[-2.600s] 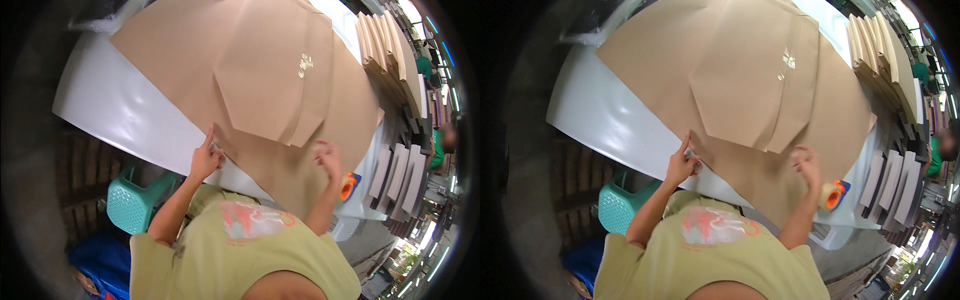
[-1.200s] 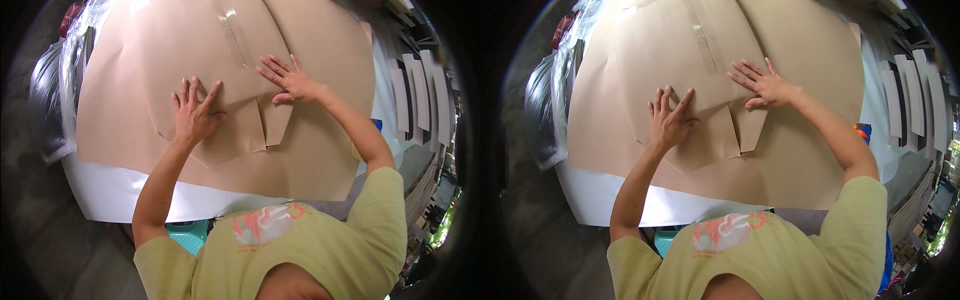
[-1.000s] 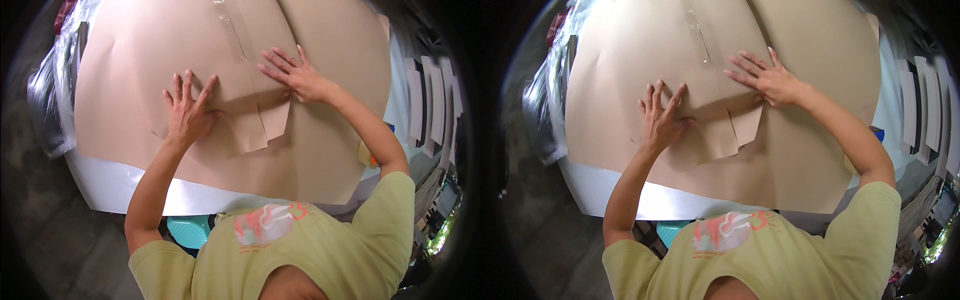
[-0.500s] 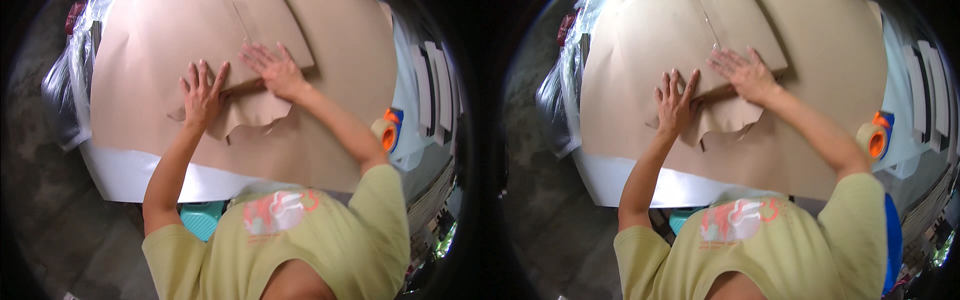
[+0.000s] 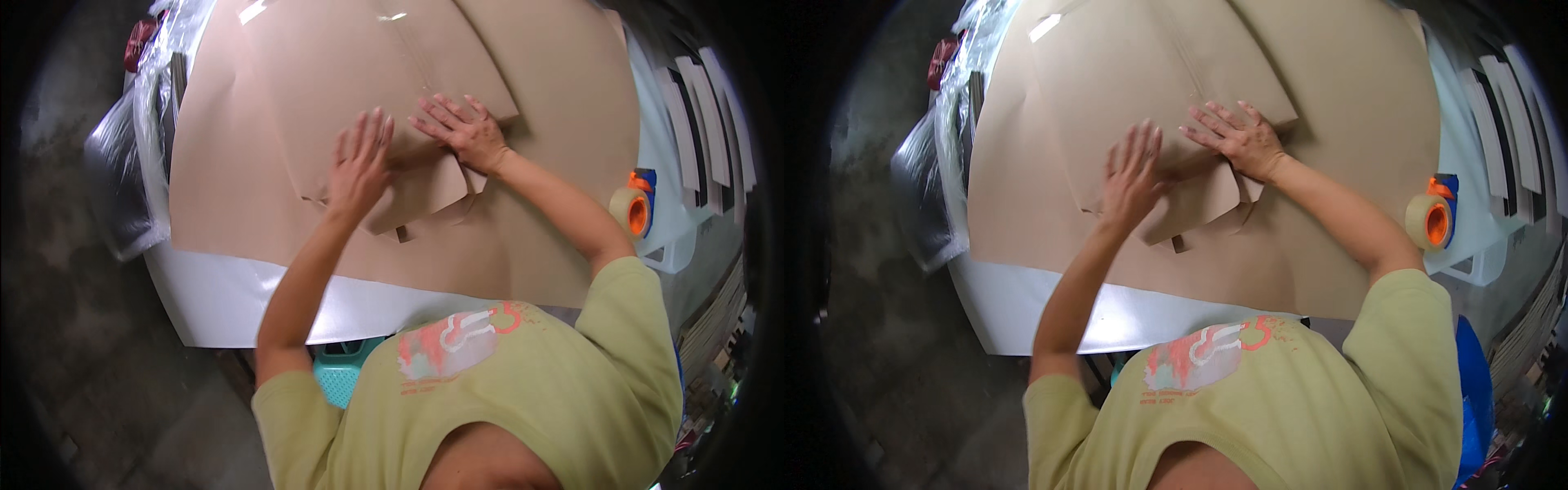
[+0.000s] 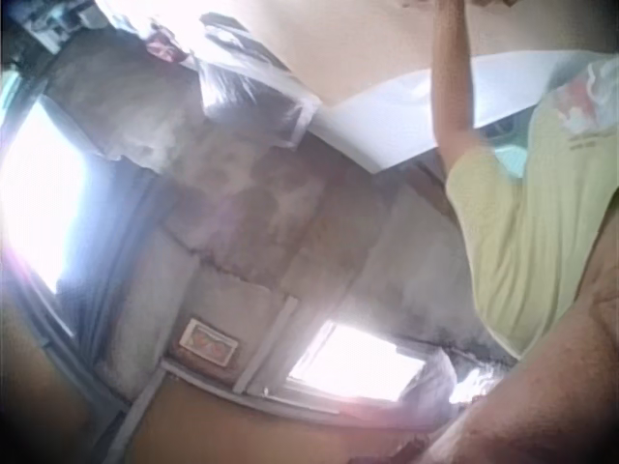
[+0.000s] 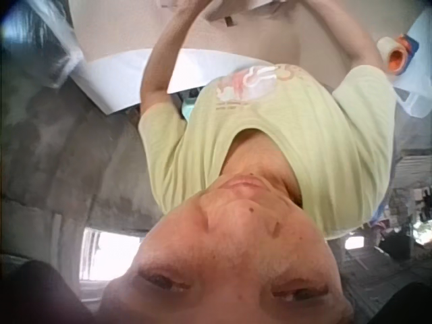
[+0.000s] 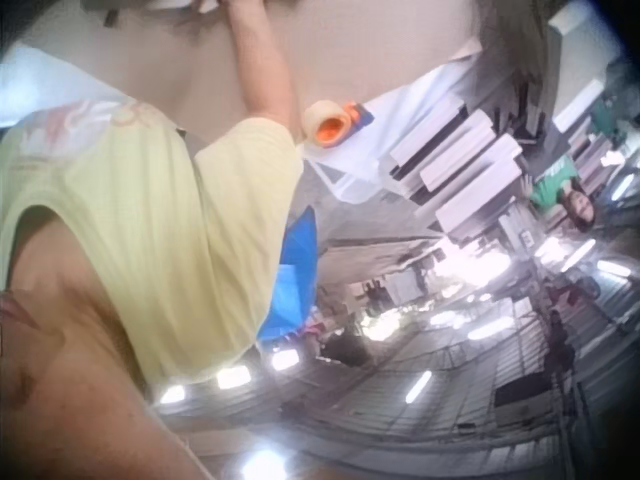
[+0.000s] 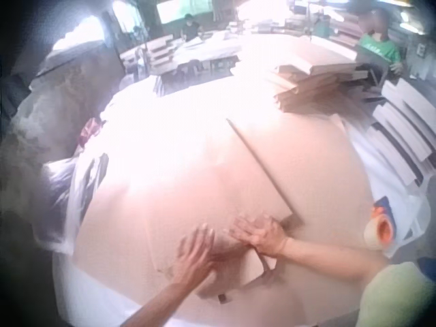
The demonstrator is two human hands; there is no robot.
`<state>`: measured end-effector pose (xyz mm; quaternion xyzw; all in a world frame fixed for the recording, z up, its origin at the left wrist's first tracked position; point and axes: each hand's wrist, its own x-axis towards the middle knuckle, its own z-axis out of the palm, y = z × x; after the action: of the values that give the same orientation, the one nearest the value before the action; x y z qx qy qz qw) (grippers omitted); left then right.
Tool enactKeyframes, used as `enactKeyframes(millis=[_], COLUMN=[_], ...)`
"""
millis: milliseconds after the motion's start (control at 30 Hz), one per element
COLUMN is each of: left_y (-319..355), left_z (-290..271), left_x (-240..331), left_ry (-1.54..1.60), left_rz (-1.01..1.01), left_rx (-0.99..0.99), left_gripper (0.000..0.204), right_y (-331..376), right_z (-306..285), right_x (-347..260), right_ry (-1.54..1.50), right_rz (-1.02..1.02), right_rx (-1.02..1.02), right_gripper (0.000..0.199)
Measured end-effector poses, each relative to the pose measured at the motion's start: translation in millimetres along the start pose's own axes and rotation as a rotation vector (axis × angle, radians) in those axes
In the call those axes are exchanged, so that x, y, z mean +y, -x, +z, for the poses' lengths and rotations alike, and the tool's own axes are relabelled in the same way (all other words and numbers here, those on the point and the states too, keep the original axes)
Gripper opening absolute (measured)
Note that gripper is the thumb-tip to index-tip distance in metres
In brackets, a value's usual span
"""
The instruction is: The person wraps black panels in brown paper, securing the folds with a handheld tape dispenser and stacking the completed packages.
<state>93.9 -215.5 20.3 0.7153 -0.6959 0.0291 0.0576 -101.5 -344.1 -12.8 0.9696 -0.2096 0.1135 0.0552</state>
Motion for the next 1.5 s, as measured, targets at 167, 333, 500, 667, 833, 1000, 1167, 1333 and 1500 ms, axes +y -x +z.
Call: enactKeyframes(millis=[167, 333, 500, 667, 833, 1000, 1167, 1333, 1500], left_y=[-16, -20, -16, -24, -23, 16, 90, 84, 59], left_z=[26, 24, 32, 28, 11, -3, 13, 12, -16], left_x=[17, 28, 25, 19, 9, -68, -130, -115, -54], left_ry=[0.144, 0.091, -0.087, -0.085, 0.035, 0.170, 0.103, 0.143, 0.534], left_rz=[0.045, 0.019, 0.031, 0.117, 0.134, 0.253, 0.149, 0.070, 0.051], left_rx=[0.102, 0.063, 0.076, 0.113, -0.014, 0.053, 0.033, 0.005, 0.105], left_gripper=[0.066, 0.067, 0.067, 0.070, 0.068, 0.071, 0.068, 0.072, 0.055], right_y=[6, 57, 52, 58, 34, 30, 31, 23, 10], right_z=[3, -8, -32, -18, 11, 3, -1, -15, -19], right_x=[23, 72, 59, 25, 15, 22, 17, 31, 39], right_ry=[-0.167, -0.183, -0.309, -0.219, -0.274, -0.254, -0.353, -0.425, -0.549], right_rz=[-0.065, 0.240, 0.224, 0.003, 0.144, 0.173, 0.244, 0.278, 0.494], right_rx=[0.035, -0.014, -0.135, -0.019, 0.227, 0.099, 0.058, -0.063, -0.101], right_gripper=[0.055, 0.057, 0.074, 0.075, 0.049, 0.041, 0.041, 0.046, 0.042])
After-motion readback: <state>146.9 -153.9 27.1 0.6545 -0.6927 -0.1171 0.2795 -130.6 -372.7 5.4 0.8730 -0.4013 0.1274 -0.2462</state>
